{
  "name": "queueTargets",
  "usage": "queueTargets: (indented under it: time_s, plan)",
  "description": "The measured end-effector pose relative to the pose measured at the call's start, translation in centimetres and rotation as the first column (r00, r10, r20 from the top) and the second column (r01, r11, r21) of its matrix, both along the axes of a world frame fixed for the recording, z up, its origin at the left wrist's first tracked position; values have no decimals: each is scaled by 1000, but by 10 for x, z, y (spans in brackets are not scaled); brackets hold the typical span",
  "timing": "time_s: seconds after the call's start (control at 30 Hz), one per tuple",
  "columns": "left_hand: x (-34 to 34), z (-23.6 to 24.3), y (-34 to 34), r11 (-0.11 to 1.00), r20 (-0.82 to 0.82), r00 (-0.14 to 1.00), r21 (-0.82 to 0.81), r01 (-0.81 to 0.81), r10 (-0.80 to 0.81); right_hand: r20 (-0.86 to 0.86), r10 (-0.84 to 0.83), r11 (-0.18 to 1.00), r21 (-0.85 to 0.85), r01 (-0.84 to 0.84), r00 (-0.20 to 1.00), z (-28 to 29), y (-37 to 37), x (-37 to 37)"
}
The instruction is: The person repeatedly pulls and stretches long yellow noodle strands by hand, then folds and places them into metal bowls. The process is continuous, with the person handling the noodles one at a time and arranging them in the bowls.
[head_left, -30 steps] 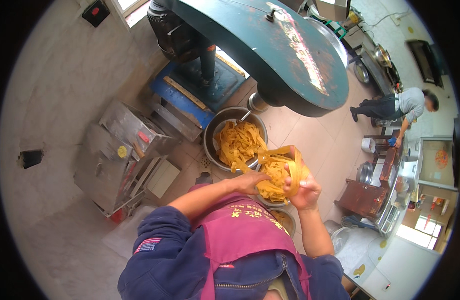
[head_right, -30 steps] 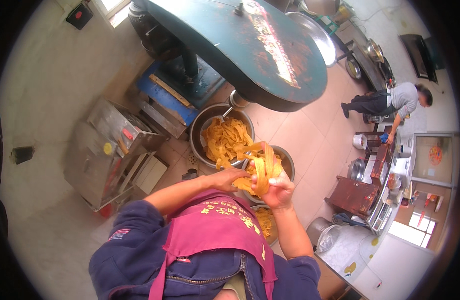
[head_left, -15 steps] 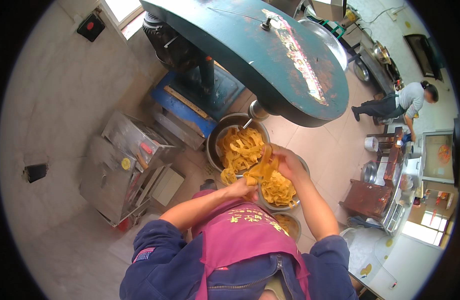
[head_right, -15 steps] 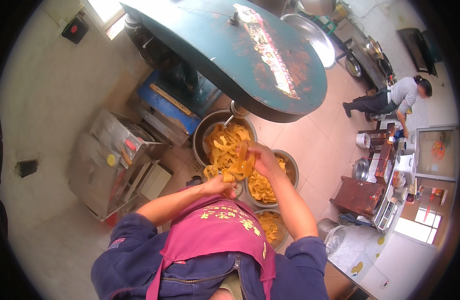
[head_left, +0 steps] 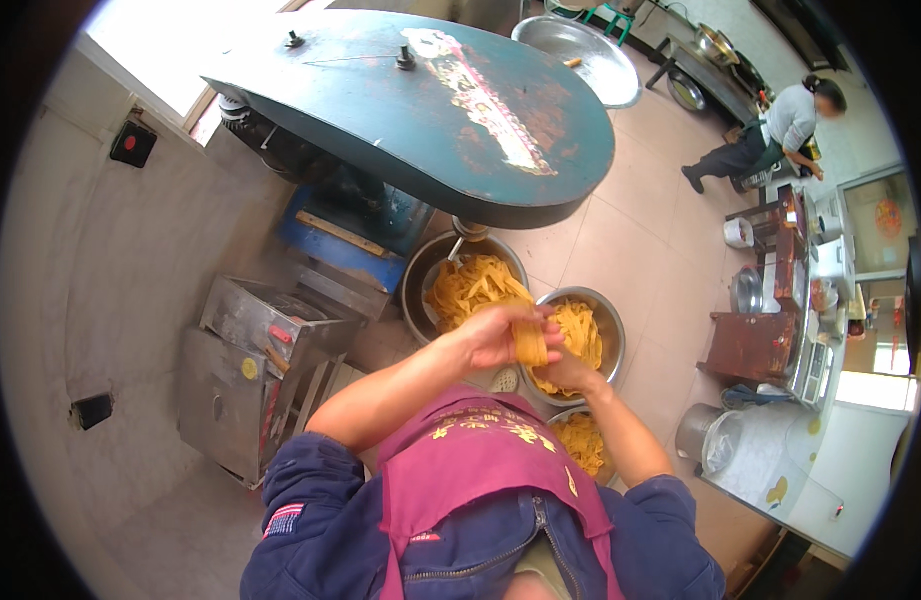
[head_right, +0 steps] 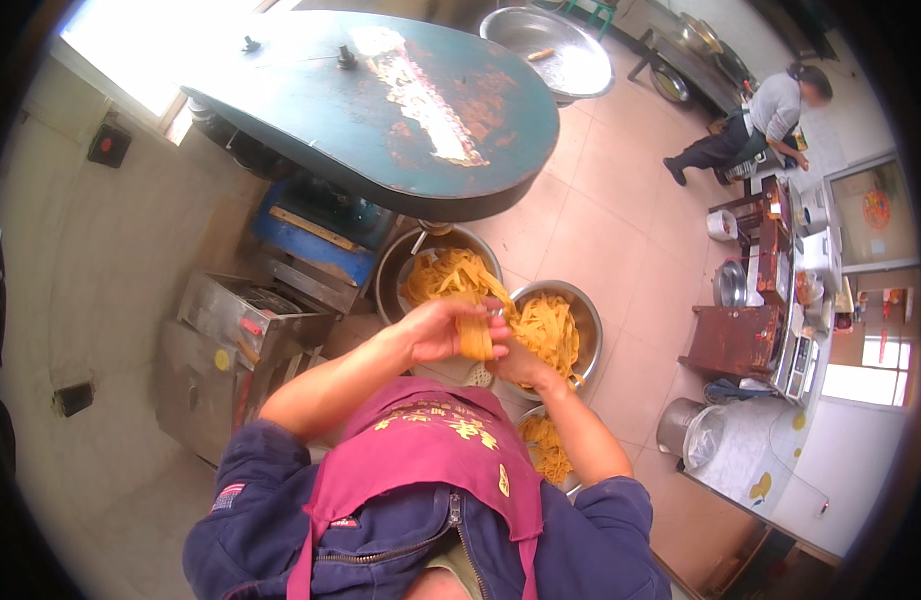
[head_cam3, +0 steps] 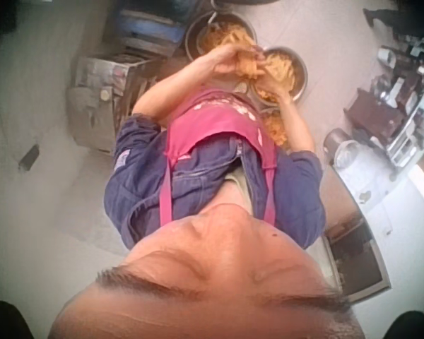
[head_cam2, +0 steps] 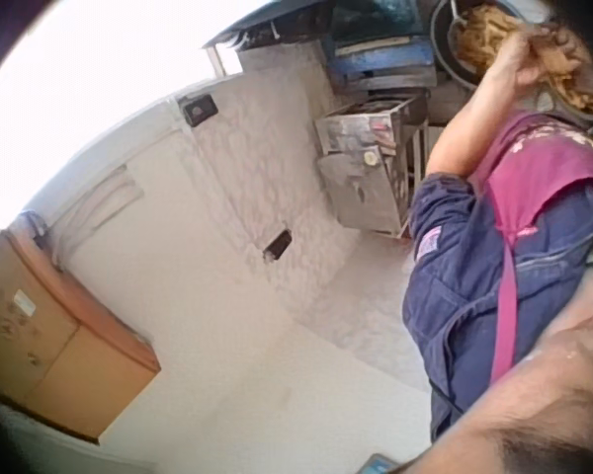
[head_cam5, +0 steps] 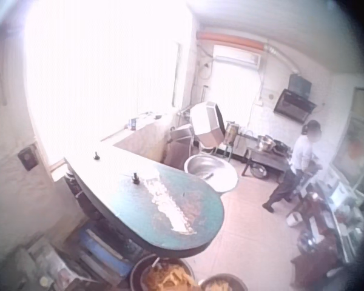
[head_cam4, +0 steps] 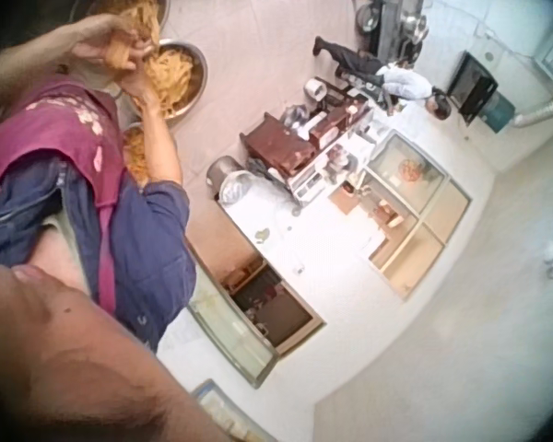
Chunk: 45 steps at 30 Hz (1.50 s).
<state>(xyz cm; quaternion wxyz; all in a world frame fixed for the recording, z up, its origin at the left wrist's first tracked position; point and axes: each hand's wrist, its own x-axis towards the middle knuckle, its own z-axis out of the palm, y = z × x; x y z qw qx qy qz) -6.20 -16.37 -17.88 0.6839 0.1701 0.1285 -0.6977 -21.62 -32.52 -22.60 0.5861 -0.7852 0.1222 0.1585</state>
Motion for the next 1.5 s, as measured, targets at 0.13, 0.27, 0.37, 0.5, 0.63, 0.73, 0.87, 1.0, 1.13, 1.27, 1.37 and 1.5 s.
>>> queueTargets:
  time_s: [0.13,0.27,0.37,0.5,0.63,0.73,0.87,1.0,1.13,1.27,1.37,1.5]
  plan:
    - [15,9,-34,996,117,993,-92,-4,15,41,-39,994,103,35,998,31,29,3]
    - [45,-45,-33,967,596,791,-92,237,-137,39,-209,879,445,170,977,51,27,18]
    - [63,-72,-12,773,835,391,63,631,-387,112,-249,781,610,132,962,83,17,31]
    - [5,-97,51,890,970,213,8,455,-118,-17,-323,572,793,210,946,127,9,44]
    - [-1,-64,64,951,940,277,119,285,-201,44,-433,473,861,185,900,152,4,56]
    - [-2,4,65,984,875,482,-37,174,-52,128,-448,442,892,94,885,151,3,65]
    - [8,71,56,974,824,566,-156,162,38,220,-324,520,854,-21,920,151,6,63]
    - [12,125,47,942,844,517,-277,192,143,113,-277,494,869,41,954,179,2,61]
    - [18,146,33,939,845,532,-226,258,57,104,-319,389,921,29,942,176,-4,49]
    - [14,145,20,923,726,662,-361,136,187,356,-211,543,817,-193,910,176,12,37]
    - [12,156,9,893,660,709,-441,95,250,428,-69,826,531,-189,901,156,21,22]
    - [21,162,-2,893,693,670,-439,103,264,335,-172,881,474,-8,926,176,31,20]
